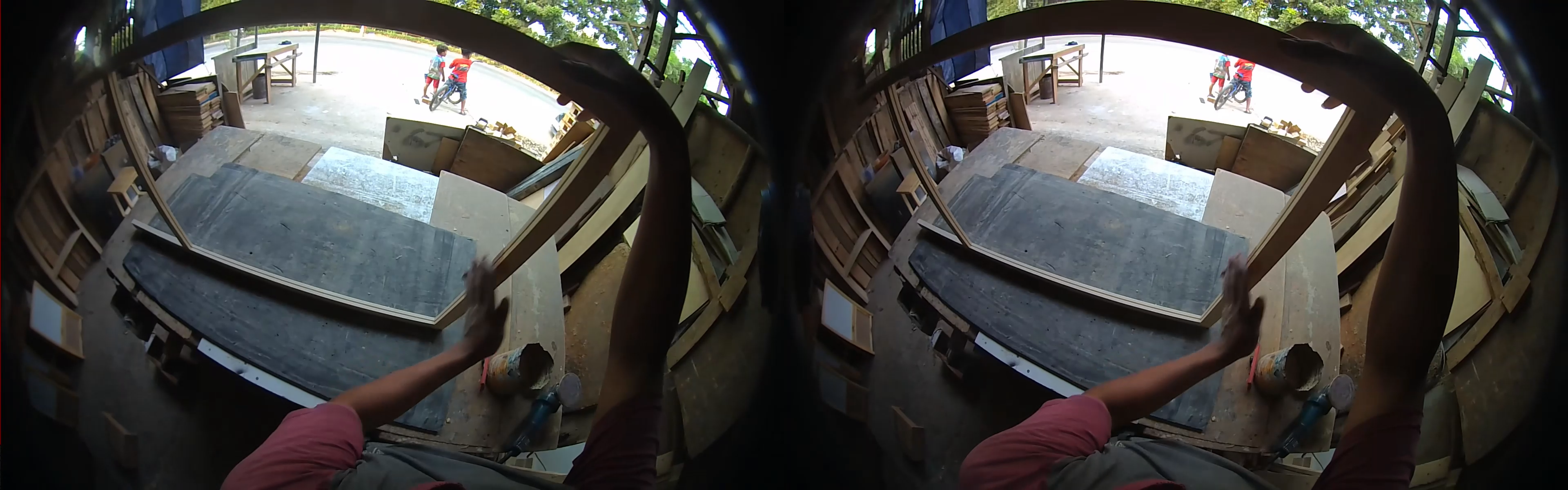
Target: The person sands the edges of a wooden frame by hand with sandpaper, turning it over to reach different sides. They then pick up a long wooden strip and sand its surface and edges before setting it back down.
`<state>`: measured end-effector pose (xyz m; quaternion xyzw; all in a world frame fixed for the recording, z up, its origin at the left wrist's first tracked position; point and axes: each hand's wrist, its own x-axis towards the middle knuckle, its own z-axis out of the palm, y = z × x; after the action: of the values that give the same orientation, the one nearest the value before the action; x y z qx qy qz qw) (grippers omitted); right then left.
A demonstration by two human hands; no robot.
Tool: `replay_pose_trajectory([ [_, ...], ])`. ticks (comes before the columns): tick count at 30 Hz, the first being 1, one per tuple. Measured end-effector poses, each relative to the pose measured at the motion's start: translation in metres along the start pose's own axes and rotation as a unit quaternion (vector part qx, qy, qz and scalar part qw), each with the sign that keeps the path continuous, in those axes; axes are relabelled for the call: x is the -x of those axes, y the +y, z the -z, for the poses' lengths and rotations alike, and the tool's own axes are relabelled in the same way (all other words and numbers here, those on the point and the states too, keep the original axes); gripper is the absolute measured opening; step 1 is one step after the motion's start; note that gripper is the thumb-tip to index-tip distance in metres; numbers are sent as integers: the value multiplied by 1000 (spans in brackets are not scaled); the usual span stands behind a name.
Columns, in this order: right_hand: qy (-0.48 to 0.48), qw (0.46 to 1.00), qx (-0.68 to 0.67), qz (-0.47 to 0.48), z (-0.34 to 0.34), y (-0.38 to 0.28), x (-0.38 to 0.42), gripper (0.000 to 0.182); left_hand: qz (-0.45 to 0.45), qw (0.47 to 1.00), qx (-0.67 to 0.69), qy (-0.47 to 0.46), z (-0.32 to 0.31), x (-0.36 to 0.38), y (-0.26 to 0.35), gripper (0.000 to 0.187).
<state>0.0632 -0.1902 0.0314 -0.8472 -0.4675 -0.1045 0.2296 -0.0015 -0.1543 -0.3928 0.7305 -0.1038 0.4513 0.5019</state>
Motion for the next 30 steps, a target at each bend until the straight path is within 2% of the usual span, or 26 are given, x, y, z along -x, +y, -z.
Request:
replay_pose_trajectory([
  [4, -57, 998, -28, 10, 5, 13, -11, 61, -161, 985, 41, 48, 7, -152, 100, 70],
  [6, -57, 996, -54, 30, 4, 21, -16, 59, -144, 988, 2, 59, 7, -183, 130, 69],
  [8, -45, 998, -22, 26, 2, 21, -17, 58, -145, 988, 27, 47, 8, -170, 113, 69],
  [10, -35, 999, 12, 25, 2, 26, -23, 56, -139, 990, 23, 17, 9, -116, 72, 67],
  [12, -73, 994, -12, 78, 9, 42, -31, 55, -94, 991, -97, -17, 2, -54, 37, 67],
  [13, -70, 994, -8, 79, 13, 36, -30, 55, -98, 990, -95, -16, 3, -62, 40, 67],
  [15, -70, 988, 82, 109, 18, 35, -30, 52, -150, 983, -103, 0, 7, -94, 62, 68],
  [16, -72, 984, 110, 117, 20, 42, -31, 51, -200, 978, -55, 7, 11, -130, 78, 68],
  [18, 4, 938, 291, 187, 26, 86, -49, 48, -219, 974, -43, 29, 9, -186, 115, 69],
  [19, 6, 939, 289, 185, 23, 79, -45, 48, -224, 973, -35, 47, 5, -194, 119, 69],
  [21, -7, 986, 159, 50, 10, 14, -22, 67, -230, 971, -27, 63, 2, -187, 111, 69],
  [22, -16, 995, 92, -18, 6, -7, -15, 76, -211, 975, -59, 35, 2, -162, 89, 69],
  [24, -13, 993, 112, -34, 6, -24, -8, 79, -163, 981, -100, -15, 8, -107, 53, 69],
  [26, -12, 990, 131, -50, 7, -21, -6, 81, -178, 976, -127, -2, 10, -95, 49, 70],
  [27, -12, 991, 129, -44, 9, -16, -9, 81, -178, 976, -128, -2, 5, -107, 49, 70],
  [29, -12, 992, 118, -34, 12, -8, -16, 82, -231, 971, 18, 52, 6, -170, 81, 66],
  [30, -14, 993, 117, -27, 14, -6, -20, 82, -235, 969, 32, 68, 12, -197, 104, 60],
])
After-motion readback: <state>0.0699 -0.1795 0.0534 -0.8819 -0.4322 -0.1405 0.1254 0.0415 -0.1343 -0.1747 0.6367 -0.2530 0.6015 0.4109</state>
